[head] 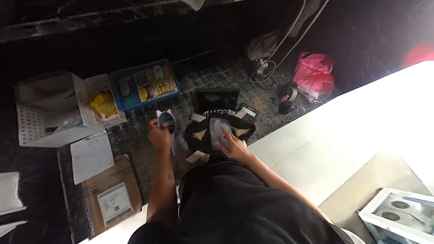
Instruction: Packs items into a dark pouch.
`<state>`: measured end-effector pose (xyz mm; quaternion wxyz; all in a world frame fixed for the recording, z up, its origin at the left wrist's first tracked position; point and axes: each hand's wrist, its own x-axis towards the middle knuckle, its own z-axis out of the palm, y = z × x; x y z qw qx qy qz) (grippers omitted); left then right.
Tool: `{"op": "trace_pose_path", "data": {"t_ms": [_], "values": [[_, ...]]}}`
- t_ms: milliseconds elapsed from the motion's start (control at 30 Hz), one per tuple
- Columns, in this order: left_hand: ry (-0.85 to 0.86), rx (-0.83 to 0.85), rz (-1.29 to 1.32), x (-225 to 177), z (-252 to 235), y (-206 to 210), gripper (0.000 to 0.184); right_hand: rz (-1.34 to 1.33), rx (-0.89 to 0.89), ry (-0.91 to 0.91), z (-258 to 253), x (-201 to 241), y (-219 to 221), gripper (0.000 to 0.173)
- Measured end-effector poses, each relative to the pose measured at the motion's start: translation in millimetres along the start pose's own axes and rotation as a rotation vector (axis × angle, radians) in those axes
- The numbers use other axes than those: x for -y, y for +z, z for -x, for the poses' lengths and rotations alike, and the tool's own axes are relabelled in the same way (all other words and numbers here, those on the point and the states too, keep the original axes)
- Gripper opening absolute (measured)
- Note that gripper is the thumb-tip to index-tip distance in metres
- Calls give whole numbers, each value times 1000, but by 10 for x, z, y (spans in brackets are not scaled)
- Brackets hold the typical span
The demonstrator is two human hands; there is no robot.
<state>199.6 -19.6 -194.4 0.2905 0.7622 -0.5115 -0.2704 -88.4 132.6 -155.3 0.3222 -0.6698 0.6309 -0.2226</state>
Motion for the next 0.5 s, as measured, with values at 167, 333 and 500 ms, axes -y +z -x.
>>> {"op": "trace_pose_path", "data": {"t_ms": [167, 333, 500], "values": [[354, -92, 532, -959, 243, -657, 41, -861, -215, -61, 41, 418, -677, 67], [760, 110, 1103, -2238, 987, -1232, 29, -740, -159, -591, 474, 1370, -1664, 44], [1028, 132, 1366, -3044, 1515, -1530, 29, -527, -330, -787, 1096, 2420, -1990, 27]]}}
